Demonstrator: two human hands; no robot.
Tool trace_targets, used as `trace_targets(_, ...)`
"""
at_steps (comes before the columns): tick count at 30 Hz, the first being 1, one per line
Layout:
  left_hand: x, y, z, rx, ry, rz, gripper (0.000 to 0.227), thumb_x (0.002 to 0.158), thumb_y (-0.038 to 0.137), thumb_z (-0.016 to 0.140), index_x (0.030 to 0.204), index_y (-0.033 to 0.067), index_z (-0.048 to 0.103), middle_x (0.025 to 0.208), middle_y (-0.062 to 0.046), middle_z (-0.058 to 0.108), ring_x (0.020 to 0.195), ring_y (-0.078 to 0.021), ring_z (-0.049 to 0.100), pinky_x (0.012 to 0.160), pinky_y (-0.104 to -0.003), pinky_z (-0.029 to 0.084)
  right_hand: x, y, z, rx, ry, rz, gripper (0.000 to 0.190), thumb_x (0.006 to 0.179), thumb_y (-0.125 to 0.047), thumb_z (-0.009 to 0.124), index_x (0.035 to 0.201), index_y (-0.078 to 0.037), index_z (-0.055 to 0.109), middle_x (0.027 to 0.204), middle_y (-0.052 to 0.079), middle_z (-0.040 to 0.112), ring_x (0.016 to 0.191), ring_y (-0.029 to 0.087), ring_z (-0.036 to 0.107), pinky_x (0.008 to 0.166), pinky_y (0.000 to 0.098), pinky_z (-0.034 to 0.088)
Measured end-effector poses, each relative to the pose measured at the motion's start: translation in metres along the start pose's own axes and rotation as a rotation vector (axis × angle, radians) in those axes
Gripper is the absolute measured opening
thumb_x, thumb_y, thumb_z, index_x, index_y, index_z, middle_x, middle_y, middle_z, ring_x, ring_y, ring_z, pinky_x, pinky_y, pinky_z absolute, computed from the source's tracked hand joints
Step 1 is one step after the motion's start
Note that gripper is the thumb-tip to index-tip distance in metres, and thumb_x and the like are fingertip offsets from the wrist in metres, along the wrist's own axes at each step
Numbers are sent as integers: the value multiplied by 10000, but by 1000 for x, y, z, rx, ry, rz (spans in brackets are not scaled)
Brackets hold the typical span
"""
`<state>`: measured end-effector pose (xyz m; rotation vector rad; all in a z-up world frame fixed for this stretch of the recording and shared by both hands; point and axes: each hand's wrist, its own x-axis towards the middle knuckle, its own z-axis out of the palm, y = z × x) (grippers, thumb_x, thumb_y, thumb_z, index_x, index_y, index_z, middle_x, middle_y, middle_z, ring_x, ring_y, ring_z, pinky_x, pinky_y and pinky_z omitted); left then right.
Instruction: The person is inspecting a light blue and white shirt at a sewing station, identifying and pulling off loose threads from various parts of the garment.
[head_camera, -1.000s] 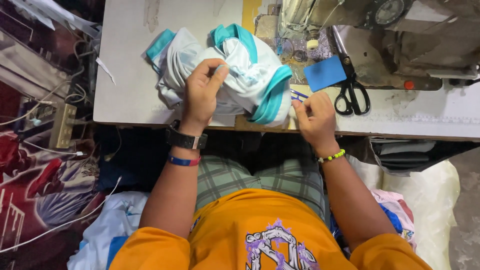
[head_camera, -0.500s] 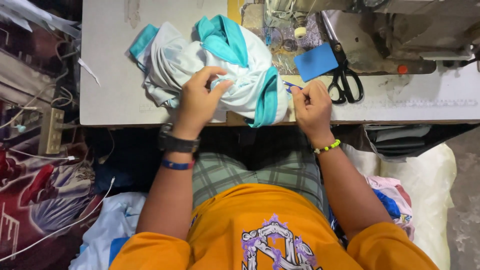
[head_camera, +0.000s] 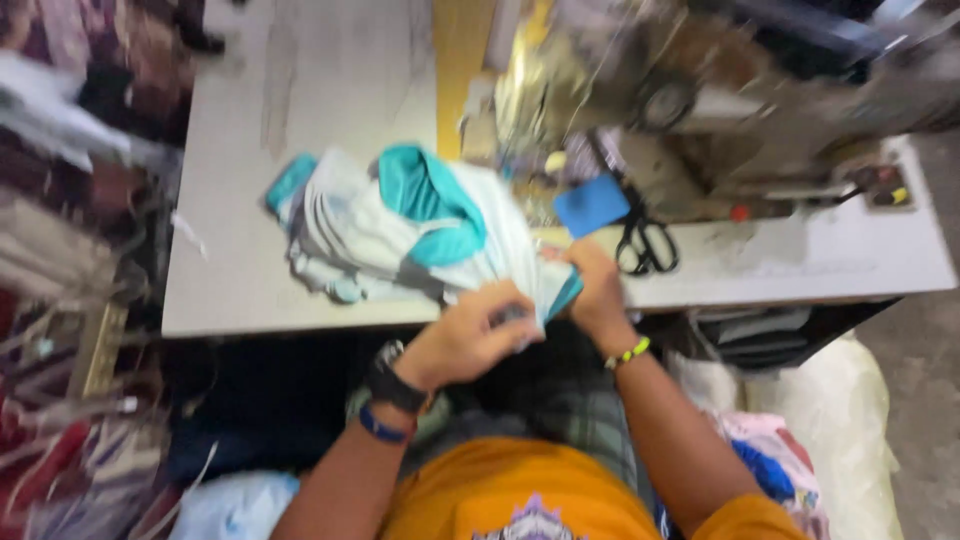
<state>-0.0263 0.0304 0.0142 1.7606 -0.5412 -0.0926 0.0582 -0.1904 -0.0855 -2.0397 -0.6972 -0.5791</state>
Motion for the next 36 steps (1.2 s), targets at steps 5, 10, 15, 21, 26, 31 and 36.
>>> trace_targets(5, 17, -24, 1, 444, -66, 203, 128, 924, 185, 721, 999, 112, 647, 879, -102, 640, 890, -363, 663, 813, -436, 534, -2, 4, -3, 16, -29, 79, 367, 888, -321, 802, 725, -122, 540, 661, 100, 483, 633, 353, 542, 667, 384, 484)
trace_targets(10, 25, -47, -6, 840, 117, 251, 47, 1002, 261, 635, 1020, 218, 639, 810, 23, 545, 770, -240, 633, 717, -346, 514, 1, -10, -5, 48, -143, 49, 590, 757, -667, 830, 732, -165, 520, 686, 42, 472, 648, 282, 567, 655, 348, 493)
trace_targets(15, 27, -22, 9, 656, 6, 400, 67, 958, 72, 605, 893, 83, 619, 766, -112, 469, 678, -345, 490, 598, -463, 354, 10, -30, -10, -84, -306, -245, 476, 1038, -479, 476, 775, -84, 440, 745, 104, 460, 670, 294, 445, 581, 435, 368)
trace_targets(21, 34, -11, 12, 711, 59, 484, 105, 942, 29, 657, 938, 130, 685, 723, -84, 451, 612, -294, 475, 538, -424, 336, 11, -32, -13, -55, -325, -314, 494, 1103, -420, 298, 780, -77, 444, 739, 120, 460, 668, 304, 429, 595, 441, 341)
trace_targets(26, 32, -3, -2, 965, 246, 546, 182, 968, 18, 628, 805, 64, 562, 737, -85, 491, 605, -290, 472, 520, -418, 408, 14, -33, -16, -15, -241, -213, 330, 1008, -113, 518, 713, -71, 375, 708, 99, 412, 678, 284, 409, 588, 438, 322)
trace_targets(31, 15, -22, -6, 1013, 314, 473, 41, 943, 7, 691, 979, 21, 677, 939, -120, 641, 761, -293, 611, 590, -375, 535, 9, -24, -8, 11, -193, -78, 347, 1013, -121, 530, 712, -78, 365, 696, 77, 409, 688, 250, 417, 606, 412, 329)
trace_targets(36, -2, -41, -10, 1080, 380, 279, 286, 894, -22, 611, 1130, 84, 735, 1059, -136, 717, 974, -320, 667, 878, -429, 541, 6, -18, -4, -86, -209, -40, 360, 999, -173, 561, 689, -87, 399, 684, 73, 444, 681, 249, 444, 596, 423, 343)
